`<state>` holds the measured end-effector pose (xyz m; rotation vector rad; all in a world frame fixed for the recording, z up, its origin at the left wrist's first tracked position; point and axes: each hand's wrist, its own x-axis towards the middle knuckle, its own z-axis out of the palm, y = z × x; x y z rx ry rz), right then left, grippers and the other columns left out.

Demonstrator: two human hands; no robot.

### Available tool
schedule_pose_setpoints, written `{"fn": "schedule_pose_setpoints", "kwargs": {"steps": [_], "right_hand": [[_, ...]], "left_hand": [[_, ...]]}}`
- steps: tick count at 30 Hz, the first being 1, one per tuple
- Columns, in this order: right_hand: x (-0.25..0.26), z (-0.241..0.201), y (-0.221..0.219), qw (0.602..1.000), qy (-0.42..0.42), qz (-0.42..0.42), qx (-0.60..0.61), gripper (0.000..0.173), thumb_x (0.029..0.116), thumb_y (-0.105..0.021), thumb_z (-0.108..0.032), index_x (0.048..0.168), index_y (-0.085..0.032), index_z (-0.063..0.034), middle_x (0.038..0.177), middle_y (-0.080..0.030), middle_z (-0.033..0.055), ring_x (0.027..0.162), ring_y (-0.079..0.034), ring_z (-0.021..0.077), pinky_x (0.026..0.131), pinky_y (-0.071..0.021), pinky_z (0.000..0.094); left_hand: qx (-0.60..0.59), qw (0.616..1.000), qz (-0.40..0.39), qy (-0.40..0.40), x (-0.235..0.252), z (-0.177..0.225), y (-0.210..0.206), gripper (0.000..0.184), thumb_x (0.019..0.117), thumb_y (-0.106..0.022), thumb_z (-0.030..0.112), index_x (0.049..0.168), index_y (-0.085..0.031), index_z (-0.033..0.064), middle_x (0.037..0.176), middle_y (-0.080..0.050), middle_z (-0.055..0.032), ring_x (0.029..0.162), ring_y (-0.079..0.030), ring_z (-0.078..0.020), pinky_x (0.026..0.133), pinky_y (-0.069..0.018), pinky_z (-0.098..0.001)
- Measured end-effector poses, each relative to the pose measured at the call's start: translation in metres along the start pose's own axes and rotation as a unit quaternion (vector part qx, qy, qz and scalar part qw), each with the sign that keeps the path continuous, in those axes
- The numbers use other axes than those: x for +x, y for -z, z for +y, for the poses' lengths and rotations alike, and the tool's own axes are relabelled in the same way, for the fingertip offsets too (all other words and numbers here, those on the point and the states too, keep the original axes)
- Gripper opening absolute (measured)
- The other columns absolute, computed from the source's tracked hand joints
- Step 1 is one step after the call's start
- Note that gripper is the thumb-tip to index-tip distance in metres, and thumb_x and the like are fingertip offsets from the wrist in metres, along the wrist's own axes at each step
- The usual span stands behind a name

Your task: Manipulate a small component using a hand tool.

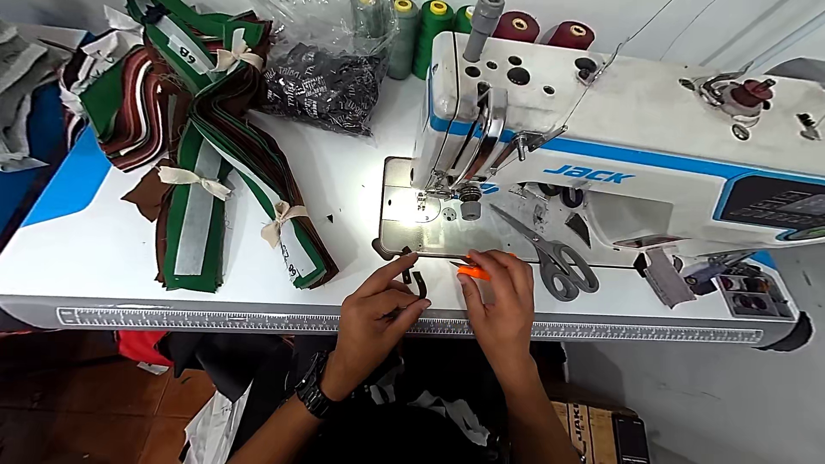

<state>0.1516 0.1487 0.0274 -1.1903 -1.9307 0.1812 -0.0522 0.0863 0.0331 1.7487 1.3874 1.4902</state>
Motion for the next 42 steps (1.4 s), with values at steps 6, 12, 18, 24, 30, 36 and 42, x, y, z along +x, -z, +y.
{"fn": "schedule_pose_setpoints", "kwargs": {"steps": [6,12,18,24,30,36,42], "right_hand": [[-0.009,-0.007,-0.006,1.0,0.03,-0.006,0.007,0.027,0.096,-0.07,-0.024,0.122,-0.071,-0.0157,0.121,-0.066,0.0046,0.117,-0.059,0.0239,0.101,-0.0481,0.0457],[-0.01,-0.019,-0.016,0.998,0.05,-0.003,0.035,0.024,0.0961,-0.07,-0.022,0.119,-0.072,-0.0167,0.119,-0.066,0.003,0.116,-0.059,0.0229,0.101,-0.0488,0.044],[-0.004,-0.03,-0.019,0.997,0.069,-0.016,0.039,0.024,0.0972,-0.069,-0.024,0.121,-0.071,-0.0186,0.119,-0.065,0.0023,0.115,-0.058,0.0219,0.1,-0.0477,0.0427],[-0.006,-0.025,-0.019,0.998,0.064,-0.007,0.014,0.021,0.101,-0.065,-0.027,0.119,-0.073,-0.0197,0.116,-0.066,0.0006,0.113,-0.059,0.0204,0.1,-0.0468,0.0421],[-0.003,-0.012,-0.008,1.0,0.01,0.007,-0.004,0.029,0.0981,-0.068,-0.026,0.126,-0.07,-0.0167,0.12,-0.066,0.0044,0.114,-0.059,0.024,0.096,-0.0493,0.0442],[-0.007,-0.005,-0.004,1.0,-0.005,-0.004,-0.004,0.032,0.0981,-0.068,-0.027,0.127,-0.07,-0.0153,0.121,-0.065,0.0057,0.115,-0.06,0.0245,0.095,-0.05,0.044],[-0.009,-0.007,-0.006,1.0,-0.013,-0.018,0.004,0.031,0.0976,-0.069,-0.027,0.127,-0.07,-0.0177,0.122,-0.066,0.0041,0.115,-0.06,0.0235,0.095,-0.0498,0.0441]], "left_hand": [[-0.027,0.999,0.018,-0.027,0.001,0.0,-0.002,0.015,0.088,-0.079,0.012,0.076,-0.073,0.0039,0.122,-0.071,-0.0107,0.112,-0.07,-0.0207,0.094,-0.0623,-0.0346],[-0.078,0.997,0.006,0.001,0.002,-0.002,0.002,0.01,0.0844,-0.082,0.01,0.081,-0.073,0.0055,0.128,-0.068,-0.0114,0.118,-0.067,-0.0246,0.097,-0.0613,-0.0385],[-0.064,0.998,-0.014,0.001,0.001,-0.003,0.001,0.006,0.0863,-0.08,0.009,0.085,-0.077,0.005,0.129,-0.068,-0.0101,0.117,-0.068,-0.0215,0.097,-0.0616,-0.0356],[-0.035,0.999,-0.013,0.031,0.004,-0.004,0.001,0.008,0.0882,-0.079,0.014,0.088,-0.078,0.0065,0.132,-0.067,-0.0084,0.117,-0.068,-0.018,0.098,-0.0605,-0.0341],[0.079,0.996,0.023,0.038,0.005,-0.002,-0.004,0.017,0.0845,-0.084,0.021,0.077,-0.075,0.0092,0.128,-0.067,-0.0052,0.085,-0.069,-0.005,0.071,-0.0613,-0.0218],[0.122,0.991,0.037,-0.038,0.012,-0.001,-0.002,0.042,0.0864,-0.083,0.019,0.057,-0.055,0.0081,0.117,-0.074,-0.0075,0.081,-0.072,-0.0094,0.069,-0.0606,-0.0262],[0.046,0.996,0.055,-0.049,0.009,0.001,-0.002,0.033,0.0853,-0.082,0.011,0.061,-0.061,0.0052,0.107,-0.075,-0.0088,0.098,-0.074,-0.0166,0.084,-0.0649,-0.0317]]}}
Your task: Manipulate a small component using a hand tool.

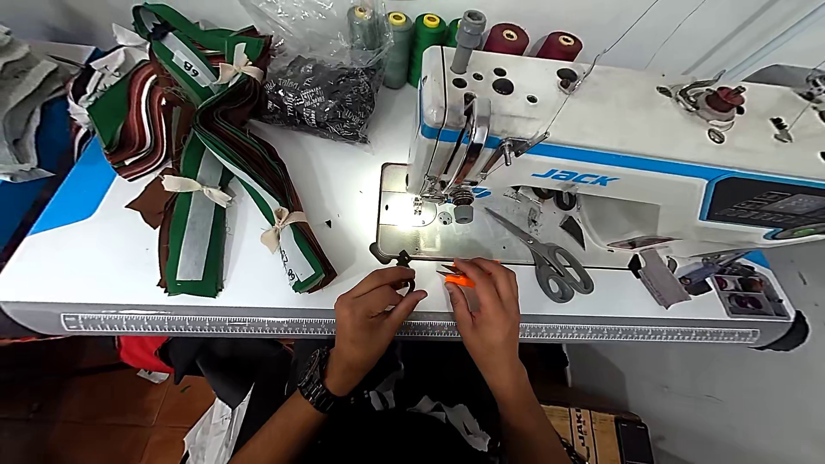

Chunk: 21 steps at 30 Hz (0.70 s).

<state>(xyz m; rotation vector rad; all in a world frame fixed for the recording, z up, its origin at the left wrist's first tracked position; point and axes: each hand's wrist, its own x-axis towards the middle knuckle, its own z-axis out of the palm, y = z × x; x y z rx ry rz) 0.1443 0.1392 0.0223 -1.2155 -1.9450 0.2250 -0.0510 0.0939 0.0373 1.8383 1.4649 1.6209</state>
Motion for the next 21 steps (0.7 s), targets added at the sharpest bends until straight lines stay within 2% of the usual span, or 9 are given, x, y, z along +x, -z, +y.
{"fn": "schedule_pose_setpoints", "kwargs": {"steps": [2,4,6,8,9,11,14,17,21], "right_hand": [[0.001,-0.001,-0.001,1.0,0.0,0.0,0.002,0.031,0.0974,-0.069,-0.027,0.127,-0.07,-0.0185,0.122,-0.066,0.0035,0.115,-0.059,0.0231,0.095,-0.0497,0.044],[0.001,-0.001,-0.001,1.0,0.001,-0.002,0.002,0.031,0.097,-0.069,-0.027,0.127,-0.07,-0.0181,0.122,-0.066,0.0038,0.115,-0.059,0.0236,0.095,-0.0497,0.0439],[0.001,-0.001,-0.002,1.0,0.002,-0.003,0.0,0.031,0.0968,-0.069,-0.028,0.126,-0.071,-0.0181,0.122,-0.066,0.0039,0.115,-0.059,0.0235,0.094,-0.0498,0.0436],[0.001,-0.001,-0.002,1.0,0.003,-0.005,-0.003,0.032,0.0966,-0.069,-0.028,0.127,-0.071,-0.0181,0.122,-0.066,0.0032,0.114,-0.059,0.0231,0.094,-0.0497,0.043],[0.001,-0.001,-0.002,1.0,0.002,-0.005,-0.002,0.032,0.0966,-0.069,-0.027,0.127,-0.071,-0.0179,0.122,-0.066,0.0033,0.114,-0.059,0.0233,0.093,-0.0497,0.043],[0.001,-0.001,-0.002,1.0,0.001,-0.002,0.001,0.031,0.0964,-0.069,-0.027,0.126,-0.071,-0.018,0.122,-0.066,0.0034,0.114,-0.059,0.0233,0.094,-0.0497,0.0434],[0.001,-0.002,-0.002,1.0,-0.001,-0.001,0.009,0.031,0.0967,-0.069,-0.027,0.126,-0.071,-0.0182,0.122,-0.066,0.0031,0.115,-0.059,0.0224,0.095,-0.0498,0.0435],[0.001,-0.003,-0.002,1.0,0.009,0.004,0.014,0.031,0.0961,-0.07,-0.026,0.126,-0.07,-0.0185,0.122,-0.066,0.0029,0.116,-0.059,0.0221,0.096,-0.0495,0.0433],[0.001,-0.008,-0.008,0.999,0.041,0.01,0.034,0.025,0.0957,-0.071,-0.022,0.121,-0.071,-0.0167,0.121,-0.065,0.003,0.118,-0.058,0.0224,0.101,-0.0488,0.0436]], "left_hand": [[0.006,1.0,0.003,0.003,0.0,0.0,0.0,0.035,0.0865,-0.08,0.011,0.059,-0.059,0.0063,0.114,-0.074,-0.0088,0.096,-0.073,-0.016,0.082,-0.0633,-0.0311],[0.022,1.0,0.011,-0.001,0.001,-0.001,0.0,0.04,0.0875,-0.078,0.009,0.055,-0.055,0.0071,0.117,-0.074,-0.0097,0.088,-0.072,-0.0127,0.075,-0.0615,-0.028],[0.029,0.999,0.018,-0.007,0.001,-0.002,0.0,0.043,0.0882,-0.076,0.007,0.053,-0.051,0.0072,0.111,-0.075,-0.0104,0.084,-0.072,-0.012,0.071,-0.0612,-0.0267],[0.025,0.999,0.022,-0.008,0.001,-0.003,0.0,0.039,0.0873,-0.077,0.007,0.055,-0.055,0.0065,0.1,-0.074,-0.0083,0.082,-0.071,-0.0109,0.07,-0.0609,-0.0252],[0.021,1.0,0.019,-0.005,0.001,-0.003,0.0,0.034,0.0869,-0.078,0.008,0.059,-0.059,0.0062,0.096,-0.073,-0.0062,0.085,-0.07,-0.0104,0.073,-0.0612,-0.0243],[0.001,1.0,0.006,0.006,0.0,-0.004,0.001,0.022,0.0851,-0.083,0.014,0.07,-0.069,0.0063,0.1,-0.072,-0.0037,0.092,-0.07,-0.0108,0.079,-0.0615,-0.0251],[-0.057,0.997,-0.031,0.04,-0.002,-0.005,0.004,0.018,0.0799,-0.088,0.02,0.086,-0.074,0.0087,0.122,-0.068,-0.005,0.111,-0.068,-0.0175,0.093,-0.0617,-0.0336],[-0.133,0.986,-0.057,0.08,-0.005,-0.004,0.008,0.012,0.0799,-0.086,0.012,0.084,-0.075,0.0099,0.134,-0.064,-0.008,0.123,-0.064,-0.0252,0.101,-0.0598,-0.0402],[-0.194,0.973,-0.068,0.103,-0.008,-0.007,0.012,0.011,0.0813,-0.085,0.014,0.083,-0.075,0.0107,0.137,-0.062,-0.0098,0.128,-0.06,-0.0283,0.104,-0.0576,-0.0416]]}}
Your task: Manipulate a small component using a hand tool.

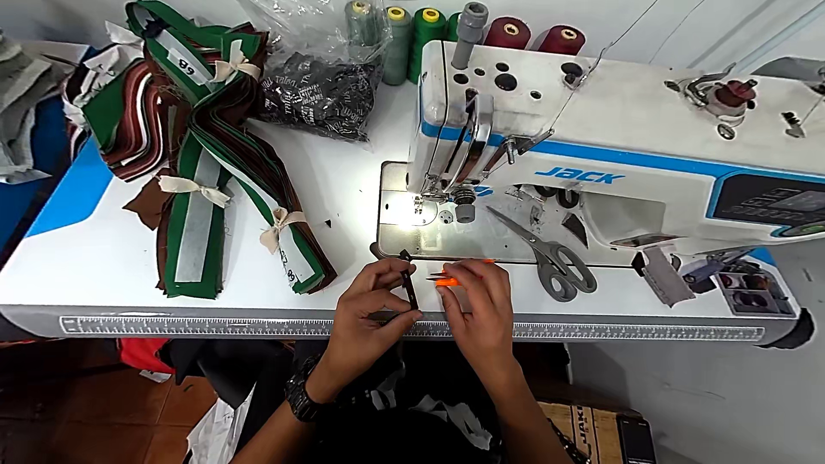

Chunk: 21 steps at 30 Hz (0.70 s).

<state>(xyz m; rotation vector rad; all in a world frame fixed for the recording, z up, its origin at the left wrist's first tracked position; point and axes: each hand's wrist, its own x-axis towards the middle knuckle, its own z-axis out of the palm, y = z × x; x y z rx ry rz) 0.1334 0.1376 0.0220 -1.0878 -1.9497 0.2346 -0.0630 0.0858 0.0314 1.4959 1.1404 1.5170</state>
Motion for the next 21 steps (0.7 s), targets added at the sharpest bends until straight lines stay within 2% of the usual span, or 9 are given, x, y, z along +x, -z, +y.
{"fn": "schedule_pose_setpoints", "kwargs": {"steps": [9,14,18,21], "right_hand": [[0.008,-0.018,-0.011,0.999,0.039,-0.01,0.034,0.023,0.0953,-0.071,-0.02,0.119,-0.072,-0.0182,0.119,-0.065,0.0022,0.117,-0.058,0.0211,0.102,-0.0486,0.0421],[0.01,-0.013,-0.009,1.0,0.019,-0.012,0.01,0.02,0.1007,-0.065,-0.024,0.118,-0.073,-0.0176,0.117,-0.067,0.0022,0.114,-0.06,0.0217,0.101,-0.0483,0.0448],[0.011,0.0,0.003,0.998,-0.05,-0.005,0.023,0.032,0.0972,-0.069,-0.026,0.127,-0.068,-0.0147,0.122,-0.064,0.0054,0.116,-0.059,0.0225,0.096,-0.0512,0.0426],[0.012,0.003,0.012,0.997,-0.074,-0.004,0.02,0.034,0.096,-0.07,-0.026,0.128,-0.069,-0.0149,0.123,-0.063,0.0049,0.115,-0.059,0.0202,0.096,-0.0521,0.0399]], "left_hand": [[0.02,0.999,-0.029,-0.001,0.002,-0.001,-0.002,0.013,0.0849,-0.082,0.014,0.079,-0.071,0.0094,0.136,-0.062,-0.0082,0.127,-0.061,-0.0238,0.103,-0.0574,-0.0393],[0.055,0.998,-0.03,0.016,0.004,-0.001,-0.001,0.008,0.0865,-0.08,0.015,0.084,-0.074,0.0101,0.136,-0.063,-0.0064,0.125,-0.062,-0.0211,0.102,-0.058,-0.0379],[0.147,0.989,0.013,0.015,0.007,0.001,-0.004,0.007,0.0865,-0.08,0.018,0.086,-0.077,0.0119,0.133,-0.063,-0.003,0.115,-0.064,-0.0132,0.094,-0.059,-0.0298],[0.212,0.976,0.04,-0.017,0.009,0.0,-0.006,0.015,0.0851,-0.083,0.023,0.079,-0.076,0.0114,0.131,-0.064,-0.0042,0.088,-0.064,-0.0048,0.073,-0.0563,-0.0204]]}}
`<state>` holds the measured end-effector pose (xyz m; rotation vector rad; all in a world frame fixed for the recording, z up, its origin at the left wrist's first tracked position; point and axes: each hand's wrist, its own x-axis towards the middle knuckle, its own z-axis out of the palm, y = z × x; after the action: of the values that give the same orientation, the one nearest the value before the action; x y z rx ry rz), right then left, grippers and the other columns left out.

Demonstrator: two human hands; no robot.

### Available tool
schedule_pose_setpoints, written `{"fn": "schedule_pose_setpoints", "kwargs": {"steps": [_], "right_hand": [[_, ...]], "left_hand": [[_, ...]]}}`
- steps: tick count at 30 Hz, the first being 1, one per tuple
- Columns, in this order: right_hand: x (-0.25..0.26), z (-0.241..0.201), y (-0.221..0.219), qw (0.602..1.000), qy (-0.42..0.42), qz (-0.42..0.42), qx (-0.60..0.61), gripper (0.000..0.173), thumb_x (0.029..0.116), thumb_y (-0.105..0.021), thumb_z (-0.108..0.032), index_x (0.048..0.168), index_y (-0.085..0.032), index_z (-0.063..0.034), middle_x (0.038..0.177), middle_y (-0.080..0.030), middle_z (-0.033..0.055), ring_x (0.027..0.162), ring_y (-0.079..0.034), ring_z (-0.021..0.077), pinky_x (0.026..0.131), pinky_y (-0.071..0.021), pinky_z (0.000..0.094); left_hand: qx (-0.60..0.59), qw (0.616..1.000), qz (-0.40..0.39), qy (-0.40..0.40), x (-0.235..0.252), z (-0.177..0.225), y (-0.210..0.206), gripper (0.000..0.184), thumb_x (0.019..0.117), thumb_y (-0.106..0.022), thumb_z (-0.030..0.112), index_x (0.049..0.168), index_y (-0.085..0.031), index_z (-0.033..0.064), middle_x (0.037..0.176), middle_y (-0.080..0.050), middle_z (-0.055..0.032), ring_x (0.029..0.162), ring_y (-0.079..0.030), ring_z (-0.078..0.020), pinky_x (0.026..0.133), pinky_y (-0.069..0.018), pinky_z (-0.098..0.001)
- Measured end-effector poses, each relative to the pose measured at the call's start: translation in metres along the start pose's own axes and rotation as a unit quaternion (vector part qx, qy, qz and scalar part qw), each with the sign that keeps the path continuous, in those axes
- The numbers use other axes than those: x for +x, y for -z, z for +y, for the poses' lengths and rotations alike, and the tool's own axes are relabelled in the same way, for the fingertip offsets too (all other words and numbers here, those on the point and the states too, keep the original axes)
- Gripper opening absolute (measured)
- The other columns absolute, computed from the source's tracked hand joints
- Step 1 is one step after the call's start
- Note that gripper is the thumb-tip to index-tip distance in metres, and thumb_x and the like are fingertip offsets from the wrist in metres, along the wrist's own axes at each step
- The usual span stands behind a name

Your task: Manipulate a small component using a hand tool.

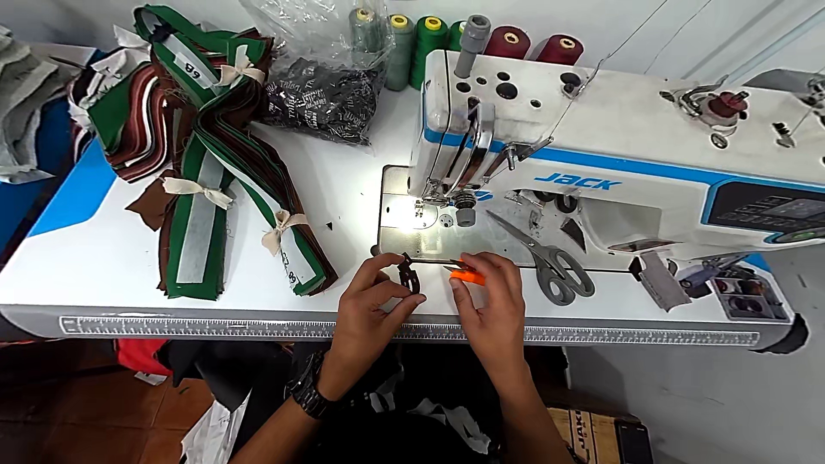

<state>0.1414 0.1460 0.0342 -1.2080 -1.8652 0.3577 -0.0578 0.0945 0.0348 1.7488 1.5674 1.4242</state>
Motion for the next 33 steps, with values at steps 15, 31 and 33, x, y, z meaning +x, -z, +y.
{"fn": "schedule_pose_setpoints", "kwargs": {"steps": [15,31,33], "right_hand": [[-0.01,0.004,-0.007,0.999,0.033,0.001,-0.037,0.033,0.0961,-0.069,-0.027,0.127,-0.07,-0.0151,0.122,-0.064,0.0059,0.114,-0.059,0.024,0.094,-0.0494,0.0439],[0.009,-0.039,-0.044,0.987,-0.033,-0.063,-0.144,0.076,0.0741,-0.083,-0.061,0.124,-0.066,-0.0059,0.117,-0.061,0.019,0.107,-0.058,0.0419,0.084,-0.0462,0.0597],[0.011,-0.028,-0.036,0.992,-0.02,-0.039,-0.12,0.068,0.0786,-0.082,-0.057,0.123,-0.067,-0.0071,0.113,-0.062,0.0155,0.1,-0.059,0.036,0.08,-0.0487,0.0533]], "left_hand": [[-0.016,1.0,0.025,0.011,0.015,-0.007,0.01,0.019,0.0952,-0.07,0.024,0.084,-0.075,0.0095,0.137,-0.064,-0.006,0.124,-0.061,-0.0195,0.1,-0.0543,-0.0386],[-0.088,0.992,0.086,-0.021,0.002,-0.011,0.03,0.017,0.0863,-0.082,0.032,0.079,-0.071,0.0211,0.113,-0.057,0.0069,0.102,-0.055,-0.0037,0.085,-0.0502,-0.0187],[-0.058,0.995,0.073,-0.043,-0.001,-0.013,0.028,0.019,0.0847,-0.084,0.034,0.078,-0.071,0.0216,0.113,-0.057,0.0067,0.099,-0.056,-0.0016,0.083,-0.0507,-0.0165]]}}
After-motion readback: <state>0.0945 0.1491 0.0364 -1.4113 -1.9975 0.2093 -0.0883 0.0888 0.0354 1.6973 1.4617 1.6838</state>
